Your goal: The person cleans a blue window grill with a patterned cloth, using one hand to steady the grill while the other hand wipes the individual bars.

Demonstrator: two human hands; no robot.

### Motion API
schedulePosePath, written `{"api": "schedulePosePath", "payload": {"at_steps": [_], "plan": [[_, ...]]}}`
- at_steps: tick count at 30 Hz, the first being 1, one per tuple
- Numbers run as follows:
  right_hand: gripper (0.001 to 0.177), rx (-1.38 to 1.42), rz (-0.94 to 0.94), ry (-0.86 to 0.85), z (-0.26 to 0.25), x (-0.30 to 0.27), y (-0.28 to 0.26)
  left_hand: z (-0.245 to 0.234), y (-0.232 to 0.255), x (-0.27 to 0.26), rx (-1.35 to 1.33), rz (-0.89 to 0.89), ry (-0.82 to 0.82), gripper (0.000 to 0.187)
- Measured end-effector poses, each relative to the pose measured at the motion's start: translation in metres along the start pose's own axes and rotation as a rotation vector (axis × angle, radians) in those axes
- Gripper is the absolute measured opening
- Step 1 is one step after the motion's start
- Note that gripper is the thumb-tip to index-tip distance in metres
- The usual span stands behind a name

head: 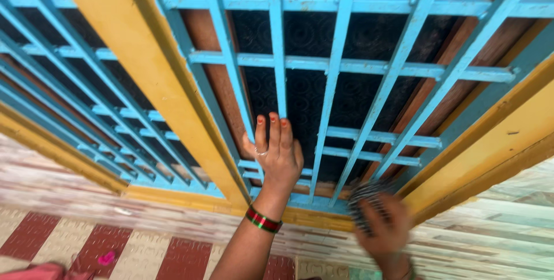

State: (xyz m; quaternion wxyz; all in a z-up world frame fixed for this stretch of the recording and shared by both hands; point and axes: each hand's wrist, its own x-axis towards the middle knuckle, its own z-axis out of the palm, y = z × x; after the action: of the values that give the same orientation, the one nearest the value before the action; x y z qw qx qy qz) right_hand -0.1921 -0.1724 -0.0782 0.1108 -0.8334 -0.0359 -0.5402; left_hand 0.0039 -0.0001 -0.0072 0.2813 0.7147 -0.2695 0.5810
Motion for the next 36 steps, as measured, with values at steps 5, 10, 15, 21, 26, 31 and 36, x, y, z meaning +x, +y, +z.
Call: {"api": "schedulePosePath", "payload": {"at_steps": [5, 10, 15, 21, 26, 31, 36], "plan": [[0.033, -0.230, -0.116, 0.254, -0.002, 0.090, 0.014, -0.001, 0.002, 0.002, 0.067, 0.030, -0.029, 0.063], [0.038, -0.394, -0.317, 0.034, 0.050, 0.009, 0.039, -0.003, 0.004, 0.006, 0.034, 0.010, -0.043, 0.063], [0.049, -0.122, -0.241, -0.461, 0.061, -0.118, 0.036, -0.005, 0.005, 0.008, 0.031, 0.015, -0.034, 0.061], [0.050, -0.075, -0.217, -0.030, 0.008, 0.023, 0.016, -0.002, 0.004, 0.007, 0.003, 0.012, -0.001, 0.062], [0.041, -0.159, -0.191, 0.170, 0.006, 0.129, -0.024, 0.000, 0.004, 0.008, 0.009, 0.015, -0.010, 0.062], [0.047, -0.026, -0.384, -0.174, 0.084, 0.020, 0.009, -0.004, 0.004, 0.007, 0.001, 0.025, 0.000, 0.062], [0.050, 0.033, -0.381, -0.630, 0.091, -0.084, 0.008, -0.001, 0.001, 0.005, -0.006, 0.031, 0.008, 0.059]]}}
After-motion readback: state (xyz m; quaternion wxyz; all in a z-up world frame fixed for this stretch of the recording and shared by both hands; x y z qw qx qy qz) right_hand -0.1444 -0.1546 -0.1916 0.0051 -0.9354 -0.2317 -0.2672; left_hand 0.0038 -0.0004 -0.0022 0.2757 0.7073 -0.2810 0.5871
